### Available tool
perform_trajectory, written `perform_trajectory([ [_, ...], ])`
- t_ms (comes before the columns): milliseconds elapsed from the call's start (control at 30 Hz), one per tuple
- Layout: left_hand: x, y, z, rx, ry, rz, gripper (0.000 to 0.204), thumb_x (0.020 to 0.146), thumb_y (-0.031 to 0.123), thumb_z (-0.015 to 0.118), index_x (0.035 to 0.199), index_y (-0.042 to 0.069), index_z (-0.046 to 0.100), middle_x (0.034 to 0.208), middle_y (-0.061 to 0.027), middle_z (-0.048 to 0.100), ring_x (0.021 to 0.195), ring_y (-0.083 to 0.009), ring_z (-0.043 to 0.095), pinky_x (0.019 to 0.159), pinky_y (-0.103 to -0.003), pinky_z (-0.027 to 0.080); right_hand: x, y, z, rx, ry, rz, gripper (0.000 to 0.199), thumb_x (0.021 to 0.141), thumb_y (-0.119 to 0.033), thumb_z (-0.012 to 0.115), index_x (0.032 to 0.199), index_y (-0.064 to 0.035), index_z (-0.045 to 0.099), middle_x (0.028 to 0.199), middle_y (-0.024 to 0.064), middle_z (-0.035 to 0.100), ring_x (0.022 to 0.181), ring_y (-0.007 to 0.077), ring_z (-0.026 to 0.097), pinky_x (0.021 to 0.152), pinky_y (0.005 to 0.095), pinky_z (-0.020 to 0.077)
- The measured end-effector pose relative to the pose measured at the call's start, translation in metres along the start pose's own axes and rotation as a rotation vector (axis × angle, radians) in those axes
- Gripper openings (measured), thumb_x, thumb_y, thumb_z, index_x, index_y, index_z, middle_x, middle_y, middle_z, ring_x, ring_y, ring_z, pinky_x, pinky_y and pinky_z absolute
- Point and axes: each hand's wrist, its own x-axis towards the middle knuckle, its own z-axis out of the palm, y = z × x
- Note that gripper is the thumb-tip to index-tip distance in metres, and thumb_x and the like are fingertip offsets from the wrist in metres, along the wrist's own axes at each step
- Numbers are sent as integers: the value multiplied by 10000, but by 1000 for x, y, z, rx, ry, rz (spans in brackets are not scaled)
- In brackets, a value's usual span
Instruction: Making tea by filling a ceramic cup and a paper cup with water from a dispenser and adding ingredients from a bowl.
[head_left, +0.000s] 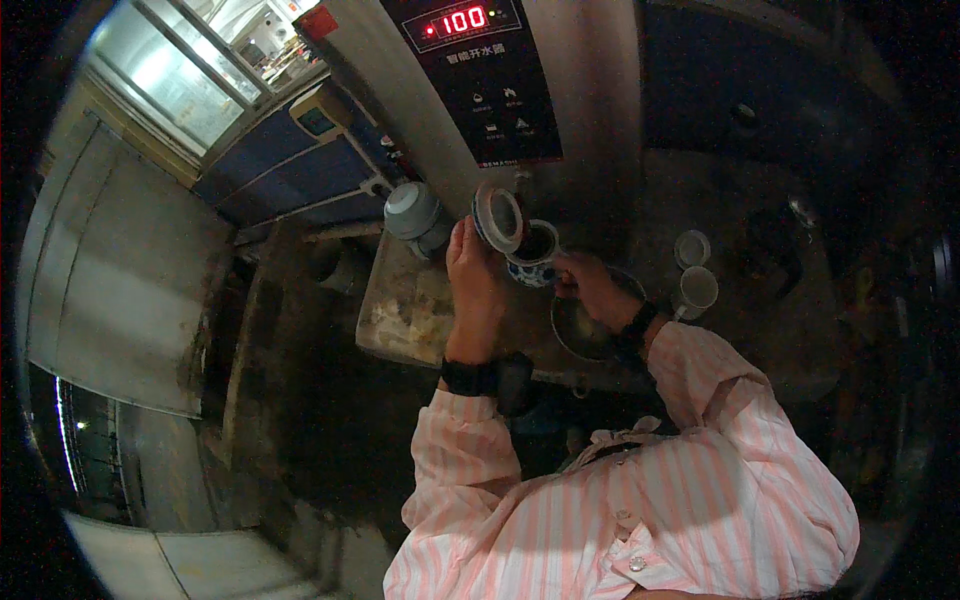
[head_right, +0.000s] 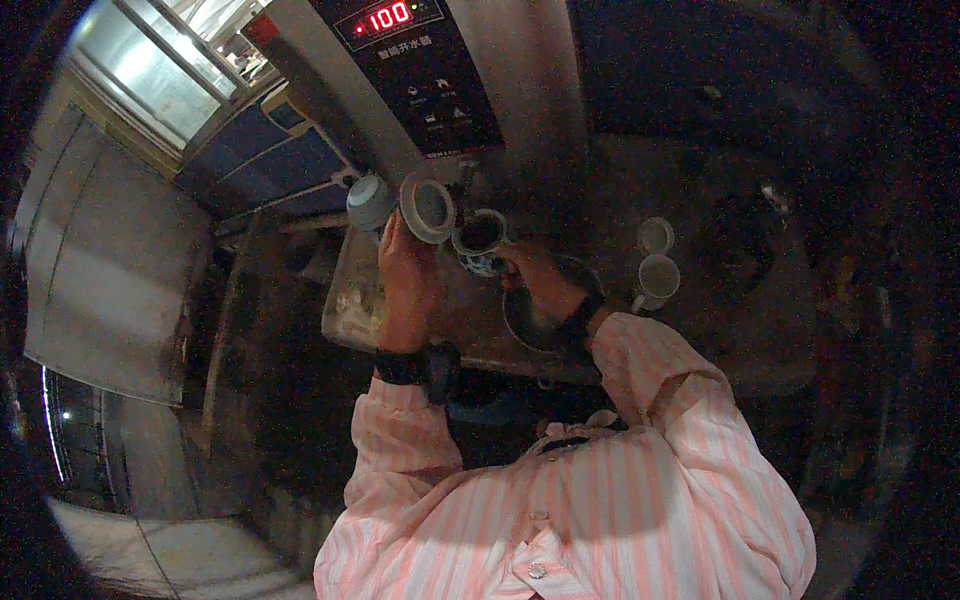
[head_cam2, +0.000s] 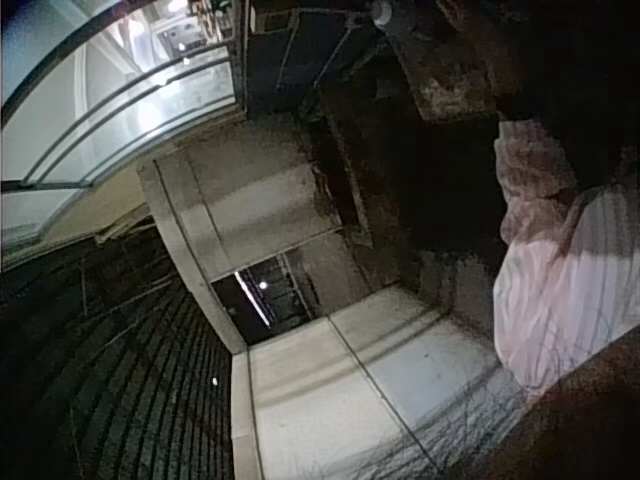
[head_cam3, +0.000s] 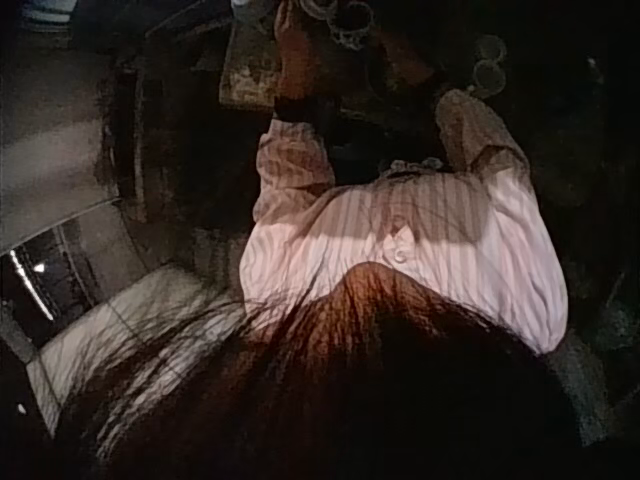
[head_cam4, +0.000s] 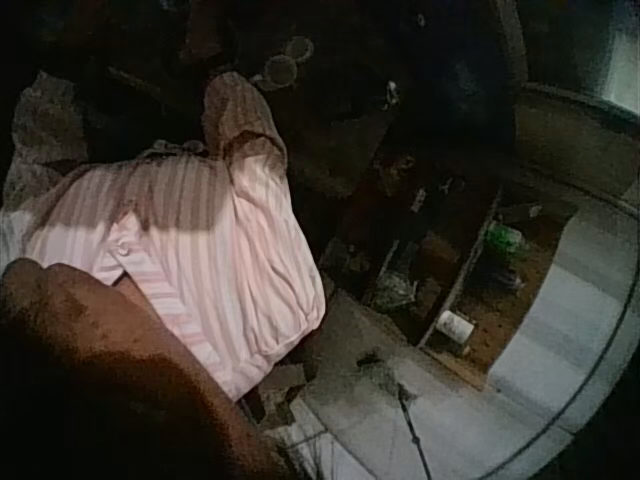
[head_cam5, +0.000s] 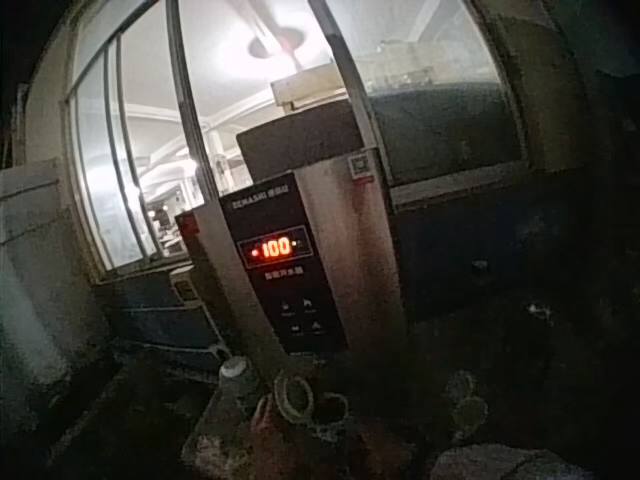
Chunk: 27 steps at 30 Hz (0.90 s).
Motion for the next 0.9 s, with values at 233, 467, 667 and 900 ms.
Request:
perform_trajectory([
  [233, -1, 7, 8, -268, 77, -101, 233, 954, 221, 438, 1023, 22, 537, 922, -16, 555, 820, -72, 515, 672, -205, 420, 0, 0, -1, 27, 23, 37, 186, 806, -263, 626, 766, -114, 523, 693, -12, 482, 629, 113, 500, 580, 271, 459],
  [467, -4, 13, 4, 276, 40, 161, 270, 835, 101, 521, 1090, 11, 529, 1021, -100, 558, 930, -224, 541, 776, -300, 437, -1, -2, 1, 9, 9, 25, 199, 808, -271, 622, 735, -116, 521, 679, -12, 484, 620, 121, 505, 572, 280, 438],
  [667, -4, 14, 6, 288, 57, 128, 212, 897, 163, 470, 1034, 13, 528, 952, -62, 549, 869, -158, 524, 723, -255, 425, 3, 3, 0, 16, 19, 32, 191, 806, -269, 623, 757, -112, 526, 678, -11, 486, 622, 122, 505, 580, 286, 444],
  [900, 1, 0, 1, -69, 33, -7, 192, 901, 74, 463, 1056, -33, 501, 1003, -77, 528, 853, -145, 527, 726, -255, 438, 1, 4, 3, 15, 58, -18, 192, 803, -272, 629, 750, -117, 527, 674, -15, 479, 627, 123, 506, 589, 286, 454],
])
